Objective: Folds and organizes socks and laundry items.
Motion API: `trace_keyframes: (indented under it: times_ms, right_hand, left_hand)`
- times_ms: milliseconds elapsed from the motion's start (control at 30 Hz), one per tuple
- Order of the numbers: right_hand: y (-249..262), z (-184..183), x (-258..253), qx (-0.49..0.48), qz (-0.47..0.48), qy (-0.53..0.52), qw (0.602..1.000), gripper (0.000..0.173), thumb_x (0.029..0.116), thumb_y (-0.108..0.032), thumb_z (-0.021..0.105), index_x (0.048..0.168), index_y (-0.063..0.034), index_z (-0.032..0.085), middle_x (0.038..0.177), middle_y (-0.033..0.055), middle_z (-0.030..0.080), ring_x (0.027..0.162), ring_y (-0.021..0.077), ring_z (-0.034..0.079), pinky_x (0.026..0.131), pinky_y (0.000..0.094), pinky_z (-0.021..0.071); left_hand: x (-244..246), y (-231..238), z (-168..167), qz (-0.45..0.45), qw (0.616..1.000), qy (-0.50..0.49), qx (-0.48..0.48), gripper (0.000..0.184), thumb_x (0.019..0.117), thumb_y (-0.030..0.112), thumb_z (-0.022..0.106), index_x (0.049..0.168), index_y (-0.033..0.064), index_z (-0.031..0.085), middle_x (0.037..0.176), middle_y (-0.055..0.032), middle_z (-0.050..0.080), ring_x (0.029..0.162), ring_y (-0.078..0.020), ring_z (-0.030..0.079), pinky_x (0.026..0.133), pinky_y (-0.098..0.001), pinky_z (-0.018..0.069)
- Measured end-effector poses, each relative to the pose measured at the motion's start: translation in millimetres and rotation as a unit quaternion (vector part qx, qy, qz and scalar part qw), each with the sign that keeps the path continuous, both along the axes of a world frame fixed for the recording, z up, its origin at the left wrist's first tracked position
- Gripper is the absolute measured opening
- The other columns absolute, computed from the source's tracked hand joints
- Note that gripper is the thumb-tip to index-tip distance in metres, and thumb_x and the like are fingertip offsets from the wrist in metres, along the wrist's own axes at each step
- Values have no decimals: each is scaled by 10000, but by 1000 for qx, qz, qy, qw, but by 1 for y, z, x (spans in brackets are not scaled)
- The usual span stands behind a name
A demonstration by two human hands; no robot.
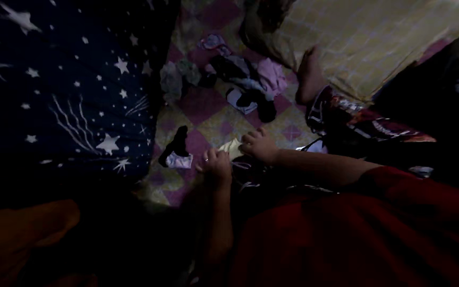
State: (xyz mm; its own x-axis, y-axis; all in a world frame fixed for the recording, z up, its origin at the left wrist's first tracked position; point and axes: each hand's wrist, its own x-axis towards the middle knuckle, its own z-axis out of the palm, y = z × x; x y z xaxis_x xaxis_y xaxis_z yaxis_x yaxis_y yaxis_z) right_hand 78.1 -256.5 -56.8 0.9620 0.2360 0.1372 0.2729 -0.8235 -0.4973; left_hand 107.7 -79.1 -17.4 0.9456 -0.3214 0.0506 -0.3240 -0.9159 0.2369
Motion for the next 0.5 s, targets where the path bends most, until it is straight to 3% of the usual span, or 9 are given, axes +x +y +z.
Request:
trace_keyframes:
  times_ms: [33, 100, 233, 300, 367, 400, 433, 467, 500]
  right_hand:
    - [-2, 0, 0, -25, 17, -19, 999, 219, 990, -210, 649, 1147, -93, 749, 1272, 178, 660, 1209, 425, 597, 1055, 705, 364]
    - [-3, 3, 1, -61, 47, 5, 997, 243, 994, -189, 641, 1169, -51, 739, 1277, 201, 663, 1181, 426, 612, 1011, 647, 431]
    - [11, 27, 13, -30, 19, 200, 979, 292, 1029, -42, 530, 1285, 72, 612, 1292, 303, 595, 1199, 480, 594, 1009, 611, 467]
    - [16, 36, 16, 69, -38, 229, 970, 287, 1051, -65, 495, 1279, 90, 578, 1265, 300, 600, 1176, 455, 615, 992, 585, 495]
    - [18, 44, 12, 221, -96, 176, 954, 297, 1056, -86, 485, 1248, 113, 593, 1159, 295, 657, 1086, 412, 665, 960, 541, 524]
    - [20, 48, 8, 285, -106, 153, 940, 294, 1058, -81, 486, 1259, 113, 578, 1130, 288, 663, 1043, 385, 675, 942, 516, 535]
    - [24, 51, 3, 338, -104, 127, 927, 288, 1050, -63, 490, 1270, 109, 561, 1113, 278, 667, 997, 352, 686, 912, 488, 555]
    - [28, 53, -2, 382, -91, 109, 913, 291, 1041, -37, 489, 1290, 107, 536, 1104, 266, 660, 946, 312, 684, 869, 455, 572]
    - [32, 56, -6, 426, -80, 106, 895, 297, 1039, -28, 482, 1303, 102, 522, 1106, 244, 654, 910, 263, 677, 835, 414, 579]
  left_hand:
    - [-3, 1, -3, -29, 1000, -1, -6, 322, 1001, 291, 635, 1093, 10, 760, 1174, -244, 689, 1208, -475, 585, 1047, -739, 290]
    - [-8, 2, -2, -46, 998, 51, 2, 361, 1025, 271, 602, 1190, -30, 713, 1240, -277, 657, 1218, -477, 586, 1081, -697, 307]
    - [-8, -7, -2, 14, 990, 114, -82, 321, 1062, 112, 499, 1231, -121, 640, 1346, -347, 553, 1275, -478, 537, 1100, -562, 397]
    - [-13, -11, -8, 46, 978, 94, -182, 317, 1052, 84, 498, 1214, -160, 617, 1358, -379, 513, 1282, -486, 512, 1103, -514, 407]
    - [-18, -15, -12, 76, 950, 84, -291, 353, 1053, 108, 475, 1231, -175, 591, 1389, -384, 485, 1312, -471, 480, 1118, -512, 380]
    - [-19, -18, -13, 96, 928, 88, -350, 373, 1058, 129, 447, 1228, -171, 587, 1358, -364, 515, 1295, -432, 495, 1118, -510, 372]
    - [-19, -22, -11, 122, 901, 93, -406, 379, 1072, 149, 416, 1207, -150, 604, 1252, -307, 596, 1202, -342, 564, 1069, -463, 421]
    - [-18, -27, -6, 147, 860, 111, -476, 380, 1092, 175, 377, 1175, -115, 609, 1115, -214, 639, 1061, -217, 611, 979, -376, 481]
    - [-17, -31, 2, 165, 794, 152, -564, 368, 1112, 200, 339, 1167, -67, 587, 1014, -113, 632, 941, -109, 621, 883, -289, 522]
